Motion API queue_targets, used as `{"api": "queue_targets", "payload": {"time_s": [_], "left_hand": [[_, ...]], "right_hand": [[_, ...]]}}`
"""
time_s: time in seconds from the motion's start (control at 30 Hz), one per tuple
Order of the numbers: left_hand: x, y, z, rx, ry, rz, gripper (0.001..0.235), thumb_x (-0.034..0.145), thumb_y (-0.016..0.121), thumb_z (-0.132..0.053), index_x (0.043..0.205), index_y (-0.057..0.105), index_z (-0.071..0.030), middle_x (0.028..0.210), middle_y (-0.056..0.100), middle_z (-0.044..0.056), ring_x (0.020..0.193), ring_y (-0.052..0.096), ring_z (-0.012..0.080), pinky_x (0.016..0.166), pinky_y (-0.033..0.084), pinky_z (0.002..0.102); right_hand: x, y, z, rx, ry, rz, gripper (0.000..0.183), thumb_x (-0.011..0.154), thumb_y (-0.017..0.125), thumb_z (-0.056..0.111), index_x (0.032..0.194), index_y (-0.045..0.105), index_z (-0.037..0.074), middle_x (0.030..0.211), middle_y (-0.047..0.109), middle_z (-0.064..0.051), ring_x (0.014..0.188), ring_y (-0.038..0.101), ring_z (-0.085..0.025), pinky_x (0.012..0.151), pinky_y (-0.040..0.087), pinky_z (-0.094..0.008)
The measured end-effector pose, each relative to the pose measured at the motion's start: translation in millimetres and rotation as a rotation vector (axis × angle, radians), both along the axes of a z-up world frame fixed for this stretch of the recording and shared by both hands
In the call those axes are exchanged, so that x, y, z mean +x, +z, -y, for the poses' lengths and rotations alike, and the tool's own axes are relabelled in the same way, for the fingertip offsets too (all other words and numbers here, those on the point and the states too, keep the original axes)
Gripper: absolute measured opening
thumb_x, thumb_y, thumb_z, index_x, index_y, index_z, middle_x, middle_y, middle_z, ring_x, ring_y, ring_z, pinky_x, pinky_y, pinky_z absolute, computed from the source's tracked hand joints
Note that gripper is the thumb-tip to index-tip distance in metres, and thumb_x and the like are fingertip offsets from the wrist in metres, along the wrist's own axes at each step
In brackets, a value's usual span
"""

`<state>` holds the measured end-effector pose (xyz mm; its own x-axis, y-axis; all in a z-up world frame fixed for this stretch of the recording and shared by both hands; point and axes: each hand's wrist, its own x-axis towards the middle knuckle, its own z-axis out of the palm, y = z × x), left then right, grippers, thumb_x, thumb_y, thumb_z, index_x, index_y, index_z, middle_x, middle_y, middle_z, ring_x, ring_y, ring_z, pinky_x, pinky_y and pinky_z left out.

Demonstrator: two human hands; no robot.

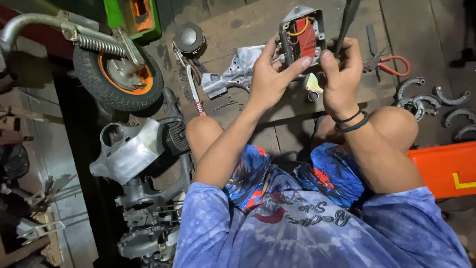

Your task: Cleaning a motorcycle engine component using a brush and a metal scraper to remove dirt and residue.

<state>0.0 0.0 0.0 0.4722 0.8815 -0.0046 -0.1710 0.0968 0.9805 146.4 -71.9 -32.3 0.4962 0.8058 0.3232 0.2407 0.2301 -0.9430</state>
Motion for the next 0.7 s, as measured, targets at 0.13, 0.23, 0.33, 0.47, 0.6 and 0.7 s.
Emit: {"api": "queue_targets", "payload": {"time_s": [0.13, 0.23, 0.33, 0.47, 0.6, 0.7], "left_hand": [[-2.2, -22.3, -9.3, 0.011, -0.08, 0.095, 0.067, 0.096, 0.068, -0.04, 0.149, 0.048, -0.004, 0.139, 0.065, 0.013, 0.129, 0.062, 0.0238, 0.116, 0.048, 0.038], [0.9, -33.9, -12.2, -0.011, -0.054, 0.171, 0.046, 0.104, 0.054, -0.047, 0.131, 0.06, -0.01, 0.126, 0.068, 0.013, 0.12, 0.063, 0.028, 0.104, 0.052, 0.042], [8.1, -37.2, -13.8, -0.104, -0.027, 0.287, 0.067, 0.103, 0.052, -0.06, 0.15, 0.047, -0.013, 0.141, 0.062, 0.022, 0.129, 0.063, 0.0347, 0.112, 0.054, 0.049], [18.2, -34.9, -9.8, -0.381, 0.162, 0.484, 0.069, 0.1, 0.052, -0.053, 0.148, 0.047, -0.003, 0.137, 0.061, 0.024, 0.126, 0.062, 0.0354, 0.108, 0.054, 0.051], [26.6, -29.2, -1.9, -0.117, 0.127, 0.664, 0.035, 0.115, 0.051, -0.034, 0.135, 0.058, -0.006, 0.126, 0.065, 0.015, 0.112, 0.066, 0.025, 0.097, 0.056, 0.039], [32.7, -28.4, 8.3, -0.057, 0.18, 0.663, 0.032, 0.117, 0.05, -0.028, 0.139, 0.057, -0.005, 0.139, 0.061, 0.015, 0.123, 0.063, 0.0257, 0.106, 0.054, 0.038]], "right_hand": [[2.3, -0.6, -0.2, 0.011, -0.02, -0.058, 0.029, 0.107, 0.062, 0.036, 0.111, 0.051, 0.009, 0.102, 0.055, -0.002, 0.093, 0.053, -0.014, 0.088, 0.047, -0.031], [2.2, -6.2, -0.9, 0.025, 0.032, -0.25, 0.024, 0.106, 0.062, 0.032, 0.108, 0.051, 0.011, 0.1, 0.055, 0.001, 0.088, 0.051, -0.01, 0.077, 0.046, -0.025], [2.2, -10.4, -1.2, -0.003, 0.095, -0.251, 0.036, 0.102, 0.066, 0.046, 0.103, 0.051, 0.014, 0.085, 0.05, 0.003, 0.061, 0.044, -0.007, 0.044, 0.038, -0.023], [0.1, 1.7, -0.1, -0.096, 0.129, -0.059, 0.029, 0.107, 0.063, 0.035, 0.112, 0.054, 0.007, 0.101, 0.056, -0.001, 0.09, 0.051, -0.012, 0.082, 0.044, -0.029], [-4.4, 24.5, 3.0, -0.035, 0.072, 0.082, 0.036, 0.104, 0.068, 0.032, 0.12, 0.051, 0.004, 0.115, 0.059, -0.01, 0.107, 0.059, -0.022, 0.094, 0.05, -0.034], [-3.0, 31.8, 7.2, -0.014, -0.035, 0.391, 0.035, 0.101, 0.076, 0.016, 0.112, 0.047, -0.001, 0.11, 0.044, -0.012, 0.097, 0.047, -0.027, 0.085, 0.041, -0.039]]}}
